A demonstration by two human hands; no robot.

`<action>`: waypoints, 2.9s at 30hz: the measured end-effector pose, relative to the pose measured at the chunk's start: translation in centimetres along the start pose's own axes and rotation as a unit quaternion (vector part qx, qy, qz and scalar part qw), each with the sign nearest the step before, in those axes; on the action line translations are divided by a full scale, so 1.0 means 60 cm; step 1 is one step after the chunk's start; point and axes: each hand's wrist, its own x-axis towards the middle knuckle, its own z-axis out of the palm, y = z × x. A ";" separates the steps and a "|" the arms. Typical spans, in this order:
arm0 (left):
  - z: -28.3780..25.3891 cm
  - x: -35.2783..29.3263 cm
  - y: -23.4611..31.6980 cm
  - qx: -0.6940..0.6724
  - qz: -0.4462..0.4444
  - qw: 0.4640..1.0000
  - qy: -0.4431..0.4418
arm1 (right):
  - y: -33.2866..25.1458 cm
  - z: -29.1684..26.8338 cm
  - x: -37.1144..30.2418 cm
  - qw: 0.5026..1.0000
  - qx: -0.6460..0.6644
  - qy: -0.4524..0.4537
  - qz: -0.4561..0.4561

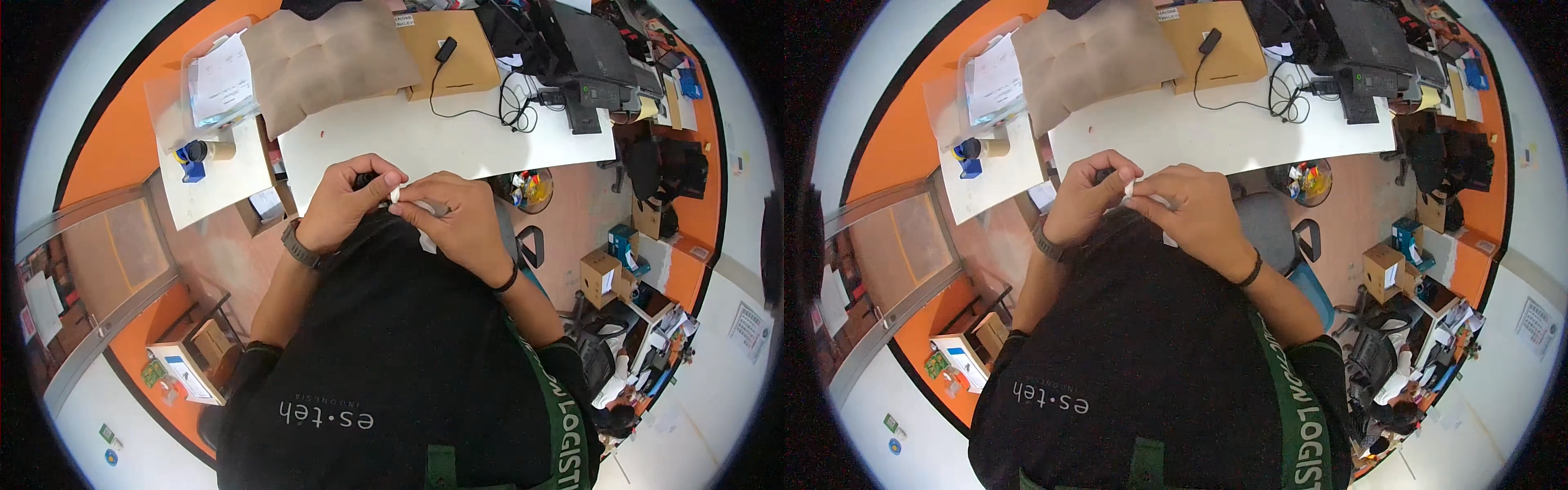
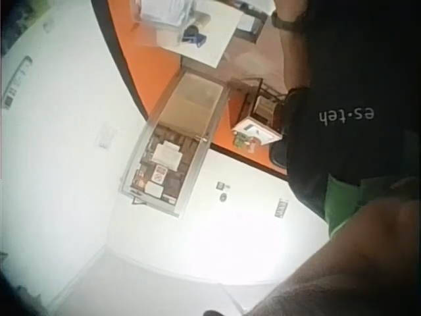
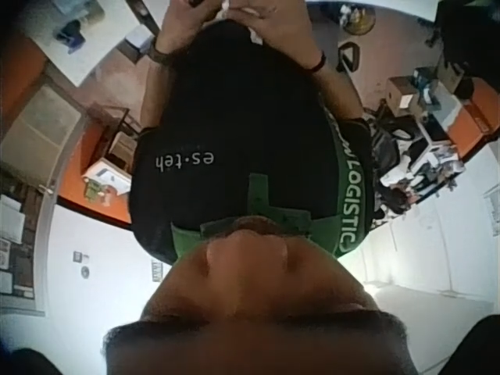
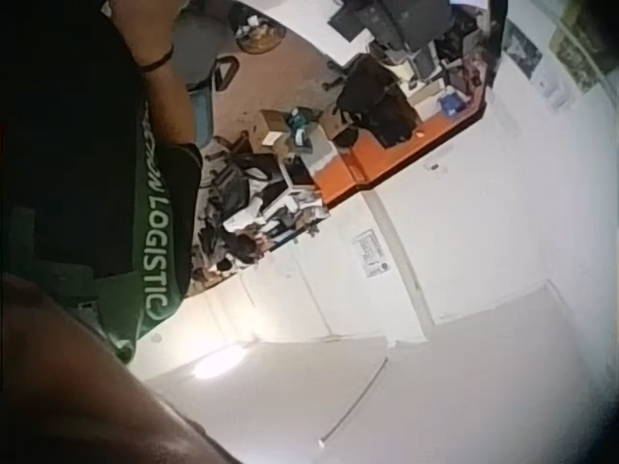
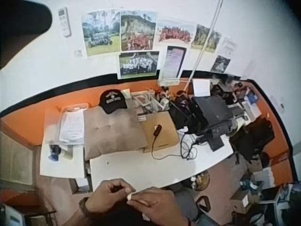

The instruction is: The recorder cleans a camera lens with a cloth and then packs it and a battery charger into a waist bag.

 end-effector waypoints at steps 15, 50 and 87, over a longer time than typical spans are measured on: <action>-0.008 0.035 -0.026 -0.129 -0.021 0.988 -0.086 | 0.002 0.006 0.014 0.992 -0.032 0.100 -0.074; -0.034 0.020 0.027 0.244 0.194 0.950 0.018 | -0.035 -0.009 0.059 0.999 -0.046 -0.001 -0.009; -0.017 0.000 0.053 0.193 0.274 0.942 0.029 | -0.050 -0.031 0.060 0.965 0.211 -0.013 0.152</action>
